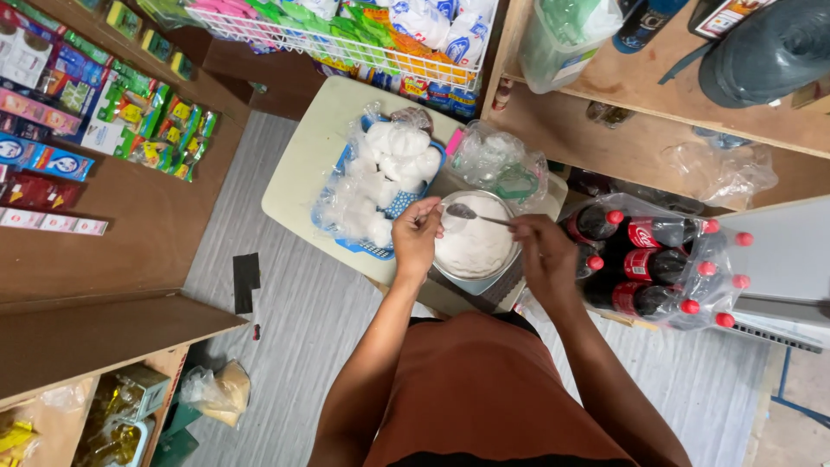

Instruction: The recorder uses a spoon to scoop a white granular powder from a bowl and fill several small plastic bags.

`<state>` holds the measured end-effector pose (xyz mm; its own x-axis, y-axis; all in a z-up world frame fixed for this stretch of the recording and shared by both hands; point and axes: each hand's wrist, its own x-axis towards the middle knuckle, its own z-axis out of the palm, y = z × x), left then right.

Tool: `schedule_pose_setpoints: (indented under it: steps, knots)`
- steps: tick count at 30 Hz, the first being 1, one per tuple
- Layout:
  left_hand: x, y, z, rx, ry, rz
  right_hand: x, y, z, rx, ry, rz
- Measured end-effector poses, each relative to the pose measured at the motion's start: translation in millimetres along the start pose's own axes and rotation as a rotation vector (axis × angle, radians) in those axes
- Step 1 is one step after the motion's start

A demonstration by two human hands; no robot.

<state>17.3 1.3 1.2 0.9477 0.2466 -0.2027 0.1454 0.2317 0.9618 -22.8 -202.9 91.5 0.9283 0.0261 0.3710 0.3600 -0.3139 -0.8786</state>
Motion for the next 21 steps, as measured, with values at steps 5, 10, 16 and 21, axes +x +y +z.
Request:
schedule_pose_setpoints:
  steps: [5,10,16,21]
  knots:
    - [11,39,-16,-0.084,0.019,0.055,-8,27,0,0.358,0.271,0.224]
    - [36,54,-37,-0.124,0.054,0.074,-10,44,6,0.412,0.309,0.291]
    - [70,18,-53,-0.209,0.138,-0.022,-18,66,17,0.410,0.317,0.347]
    - [102,-23,-67,-0.355,0.236,-0.083,-21,67,19,0.354,0.280,0.408]
